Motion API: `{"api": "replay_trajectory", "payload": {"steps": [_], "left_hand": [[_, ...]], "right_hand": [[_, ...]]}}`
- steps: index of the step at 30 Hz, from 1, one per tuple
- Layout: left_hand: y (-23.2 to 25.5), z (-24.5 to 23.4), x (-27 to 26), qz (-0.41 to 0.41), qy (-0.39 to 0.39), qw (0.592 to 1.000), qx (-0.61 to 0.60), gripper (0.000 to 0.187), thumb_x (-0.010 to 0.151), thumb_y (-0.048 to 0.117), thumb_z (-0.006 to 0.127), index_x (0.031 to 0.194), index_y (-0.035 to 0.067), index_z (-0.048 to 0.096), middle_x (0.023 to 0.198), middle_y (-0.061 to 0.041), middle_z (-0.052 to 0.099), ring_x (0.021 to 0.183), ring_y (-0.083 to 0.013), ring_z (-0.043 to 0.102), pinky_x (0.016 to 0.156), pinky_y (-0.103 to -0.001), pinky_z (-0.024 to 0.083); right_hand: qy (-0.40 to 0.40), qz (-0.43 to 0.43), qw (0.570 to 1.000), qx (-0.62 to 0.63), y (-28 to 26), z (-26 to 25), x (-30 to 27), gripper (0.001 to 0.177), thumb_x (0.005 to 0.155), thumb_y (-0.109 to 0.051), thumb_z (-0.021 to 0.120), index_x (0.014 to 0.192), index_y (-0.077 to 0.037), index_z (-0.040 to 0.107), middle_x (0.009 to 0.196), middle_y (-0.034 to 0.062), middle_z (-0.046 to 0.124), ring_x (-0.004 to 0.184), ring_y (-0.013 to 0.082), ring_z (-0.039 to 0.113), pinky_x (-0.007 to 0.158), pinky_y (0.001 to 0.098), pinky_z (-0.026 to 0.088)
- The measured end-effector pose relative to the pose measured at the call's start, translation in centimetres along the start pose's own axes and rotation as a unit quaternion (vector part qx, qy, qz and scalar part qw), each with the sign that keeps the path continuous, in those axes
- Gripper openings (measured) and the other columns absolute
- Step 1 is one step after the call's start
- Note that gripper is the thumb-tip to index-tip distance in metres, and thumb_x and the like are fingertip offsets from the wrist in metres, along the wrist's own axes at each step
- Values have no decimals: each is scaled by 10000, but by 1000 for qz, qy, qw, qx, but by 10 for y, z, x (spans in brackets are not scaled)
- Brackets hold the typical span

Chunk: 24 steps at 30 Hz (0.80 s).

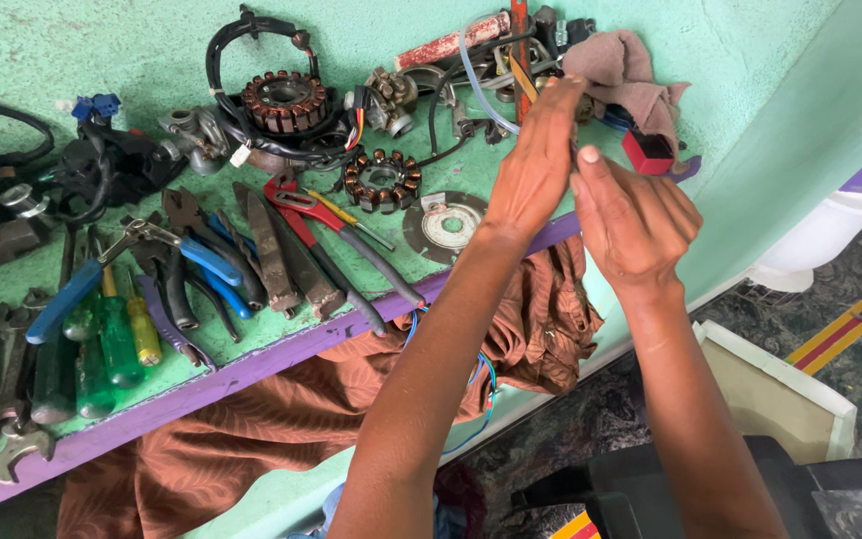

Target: The person cleans and handles various engine parts including a stator and metal discs at a cluttered workbench by hand and using a cloth.

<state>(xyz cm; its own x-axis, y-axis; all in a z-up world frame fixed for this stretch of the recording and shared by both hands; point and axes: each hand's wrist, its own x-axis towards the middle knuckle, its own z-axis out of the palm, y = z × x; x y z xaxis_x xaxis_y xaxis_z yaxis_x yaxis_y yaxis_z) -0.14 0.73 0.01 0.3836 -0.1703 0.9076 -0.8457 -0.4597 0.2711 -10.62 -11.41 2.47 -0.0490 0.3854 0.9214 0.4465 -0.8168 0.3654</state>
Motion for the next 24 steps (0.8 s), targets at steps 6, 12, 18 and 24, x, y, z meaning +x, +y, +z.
{"api": "replay_trajectory", "payload": {"steps": [6,12,18,24], "left_hand": [[0,-5,4,-28,22,999,6,527,1027,11,447,1541,94,363,1687,-108,332,1622,-309,274,1325,-392,335],[1,-15,5,-53,77,995,-20,581,973,-56,482,1526,90,382,1677,-141,346,1606,-334,314,1322,-409,338],[-10,-18,8,-81,169,979,-83,611,942,-94,511,1515,68,371,1633,-190,411,1521,-357,409,1288,-420,380],[-14,-19,7,-101,226,961,-125,460,1073,-64,417,1514,52,361,1614,-198,450,1485,-370,470,1239,-429,431]], "right_hand": [[27,206,938,279,9,32,-21,741,1100,-602,564,1577,-57,410,1183,173,747,1026,267,756,897,326,603],[80,231,826,508,11,66,-29,884,980,-693,601,1565,-97,309,1214,207,685,1088,257,687,1014,334,557],[85,449,795,398,44,113,-40,335,1116,-305,674,1248,1,643,924,138,738,771,193,691,682,274,533],[-106,279,952,75,48,133,-48,171,900,-62,746,1062,-111,723,1022,78,772,951,306,666,875,440,520]]}}
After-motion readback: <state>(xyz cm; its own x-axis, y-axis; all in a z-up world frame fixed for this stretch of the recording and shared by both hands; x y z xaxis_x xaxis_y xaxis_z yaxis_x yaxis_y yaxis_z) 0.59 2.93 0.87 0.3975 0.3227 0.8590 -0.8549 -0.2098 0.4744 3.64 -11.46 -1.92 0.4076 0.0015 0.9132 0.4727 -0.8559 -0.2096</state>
